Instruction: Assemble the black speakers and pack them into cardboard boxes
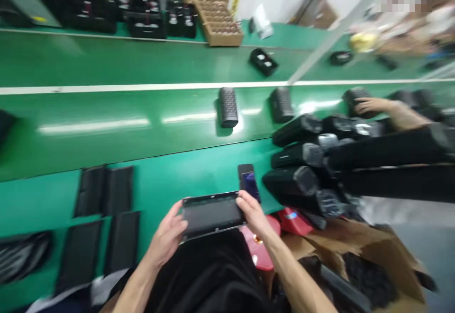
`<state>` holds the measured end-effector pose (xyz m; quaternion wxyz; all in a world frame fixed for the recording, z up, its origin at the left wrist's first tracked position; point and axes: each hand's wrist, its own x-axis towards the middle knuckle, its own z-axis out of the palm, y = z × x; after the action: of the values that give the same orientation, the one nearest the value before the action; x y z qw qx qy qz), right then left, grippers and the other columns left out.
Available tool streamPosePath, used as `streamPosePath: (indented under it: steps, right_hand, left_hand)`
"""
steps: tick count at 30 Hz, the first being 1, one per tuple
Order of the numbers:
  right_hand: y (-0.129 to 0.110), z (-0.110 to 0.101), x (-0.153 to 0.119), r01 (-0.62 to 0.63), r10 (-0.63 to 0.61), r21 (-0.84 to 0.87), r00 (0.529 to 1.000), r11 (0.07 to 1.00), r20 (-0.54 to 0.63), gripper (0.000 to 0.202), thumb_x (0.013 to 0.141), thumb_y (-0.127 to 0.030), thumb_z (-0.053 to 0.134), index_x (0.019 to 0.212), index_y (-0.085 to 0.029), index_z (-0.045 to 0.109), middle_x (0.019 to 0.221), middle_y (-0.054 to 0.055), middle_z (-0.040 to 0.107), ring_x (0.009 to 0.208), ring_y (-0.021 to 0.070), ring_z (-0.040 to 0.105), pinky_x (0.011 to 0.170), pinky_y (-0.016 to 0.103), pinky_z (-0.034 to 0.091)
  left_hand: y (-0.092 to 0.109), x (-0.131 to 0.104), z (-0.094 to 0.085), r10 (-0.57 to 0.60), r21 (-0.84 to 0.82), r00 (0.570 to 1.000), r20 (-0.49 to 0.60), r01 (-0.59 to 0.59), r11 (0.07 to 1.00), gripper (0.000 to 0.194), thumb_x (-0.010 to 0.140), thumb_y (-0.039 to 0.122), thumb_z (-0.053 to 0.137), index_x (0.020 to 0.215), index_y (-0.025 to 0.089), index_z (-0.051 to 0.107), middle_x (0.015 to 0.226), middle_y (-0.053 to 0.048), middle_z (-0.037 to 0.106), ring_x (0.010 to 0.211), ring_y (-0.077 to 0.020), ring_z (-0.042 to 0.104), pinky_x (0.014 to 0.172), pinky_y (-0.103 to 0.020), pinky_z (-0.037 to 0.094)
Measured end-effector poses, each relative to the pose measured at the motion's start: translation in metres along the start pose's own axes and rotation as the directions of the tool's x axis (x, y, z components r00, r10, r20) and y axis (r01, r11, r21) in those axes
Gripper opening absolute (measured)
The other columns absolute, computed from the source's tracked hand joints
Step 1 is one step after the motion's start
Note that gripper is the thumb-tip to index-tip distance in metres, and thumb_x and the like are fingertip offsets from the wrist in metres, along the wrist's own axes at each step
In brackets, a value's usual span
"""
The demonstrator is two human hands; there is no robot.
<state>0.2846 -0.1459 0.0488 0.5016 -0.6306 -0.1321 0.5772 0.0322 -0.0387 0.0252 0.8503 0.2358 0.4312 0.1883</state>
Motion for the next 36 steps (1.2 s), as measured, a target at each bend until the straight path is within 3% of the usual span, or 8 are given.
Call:
streamPosePath:
  steps: [7, 13, 16, 21, 24, 27, 31, 36]
  right_hand:
    - [-0.013, 0.002, -0.009, 0.073, -0.067, 0.125, 0.997, 0.99, -0.047, 0.038, 0.088, -0.065, 0.072, 0.092, -0.029, 0.06, 0.059, -0.007, 0.056, 0.038, 0.0114, 0.049, 0.032, 0.023, 0.042]
    - [-0.02, -0.002, -0.023, 0.095, -0.078, 0.276, 0.994, 0.956, -0.075, 0.044, 0.085, -0.062, 0.079, 0.097, -0.025, 0.058, 0.059, -0.007, 0.058, 0.032, 0.01, 0.047, 0.03, 0.023, 0.039]
    - [-0.015, 0.007, -0.027, 0.096, -0.077, 0.302, 0.994, 0.948, -0.074, 0.043, 0.086, -0.061, 0.078, 0.098, -0.024, 0.058, 0.058, -0.007, 0.059, 0.031, 0.01, 0.047, 0.028, 0.021, 0.037]
    - [-0.011, 0.013, -0.035, 0.128, -0.114, 0.138, 0.988, 0.982, -0.105, 0.043, 0.087, -0.062, 0.075, 0.104, -0.024, 0.063, 0.074, 0.0, 0.068, 0.054, 0.0181, 0.065, 0.048, 0.031, 0.057]
    - [-0.035, -0.033, -0.044, 0.217, -0.317, -0.336, 0.906, 0.917, -0.279, 0.046, 0.087, -0.06, 0.076, 0.115, -0.025, 0.067, 0.105, 0.01, 0.074, 0.096, 0.0279, 0.072, 0.088, 0.046, 0.061]
    - [-0.069, -0.114, -0.047, -0.004, -0.629, -0.821, 0.641, 0.571, -0.44, 0.059, 0.08, -0.065, 0.076, 0.12, -0.022, 0.066, 0.127, 0.017, 0.068, 0.125, 0.0381, 0.06, 0.114, 0.06, 0.042]
    - [-0.087, -0.192, -0.033, -0.232, -0.559, -0.938, 0.756, 0.259, -0.341, 0.076, 0.067, -0.064, 0.079, 0.124, -0.017, 0.061, 0.126, 0.023, 0.066, 0.122, 0.0453, 0.06, 0.107, 0.061, 0.046]
    - [-0.079, -0.189, -0.011, -0.191, -0.597, -0.959, 0.751, 0.21, -0.281, 0.068, 0.069, -0.062, 0.072, 0.12, -0.019, 0.058, 0.12, 0.019, 0.066, 0.115, 0.0413, 0.062, 0.099, 0.057, 0.051]
  left_hand:
    - [0.015, 0.006, 0.012, -0.014, -0.036, 1.0, 0.025, 0.015, 0.999, 0.083, 0.08, 0.037, 0.087, 0.154, 0.023, 0.052, 0.124, -0.012, 0.077, 0.118, -0.0332, 0.072, 0.1, -0.037, 0.057]
    - [0.002, 0.018, 0.014, 0.094, -0.122, 0.924, 0.37, -0.051, 0.991, 0.116, 0.063, 0.079, 0.085, 0.16, 0.03, 0.045, 0.15, -0.016, 0.062, 0.136, -0.0454, 0.058, 0.111, -0.06, 0.05]
    - [-0.013, 0.026, 0.024, 0.075, -0.012, 0.846, 0.527, -0.081, 0.997, 0.125, 0.05, 0.067, 0.098, 0.159, 0.03, 0.048, 0.151, -0.016, 0.061, 0.147, -0.0488, 0.045, 0.121, -0.065, 0.036]
    - [-0.018, 0.027, 0.042, 0.199, -0.056, 0.862, 0.466, -0.196, 0.979, 0.109, 0.064, 0.047, 0.1, 0.159, 0.041, 0.045, 0.165, -0.011, 0.046, 0.153, -0.0431, 0.04, 0.125, -0.064, 0.031]
    - [-0.015, 0.026, 0.034, 0.234, -0.085, 0.846, 0.479, -0.221, 0.972, 0.11, 0.065, 0.048, 0.099, 0.159, 0.042, 0.043, 0.17, -0.011, 0.04, 0.156, -0.0437, 0.033, 0.126, -0.063, 0.031]
    - [-0.011, 0.022, 0.021, 0.221, -0.098, 0.853, 0.473, -0.199, 0.975, 0.118, 0.061, 0.056, 0.098, 0.161, 0.039, 0.04, 0.171, -0.011, 0.037, 0.159, -0.0452, 0.025, 0.126, -0.061, 0.031]
    - [-0.003, 0.012, 0.012, 0.204, -0.173, 0.882, 0.425, -0.142, 0.975, 0.115, 0.059, 0.062, 0.097, 0.159, 0.04, 0.044, 0.167, -0.01, 0.043, 0.156, -0.0462, 0.031, 0.123, -0.06, 0.036]
    - [0.0, 0.005, -0.002, 0.221, -0.23, 0.882, 0.417, -0.133, 0.964, 0.111, 0.058, 0.062, 0.097, 0.156, 0.039, 0.05, 0.163, -0.009, 0.05, 0.151, -0.047, 0.041, 0.118, -0.058, 0.044]
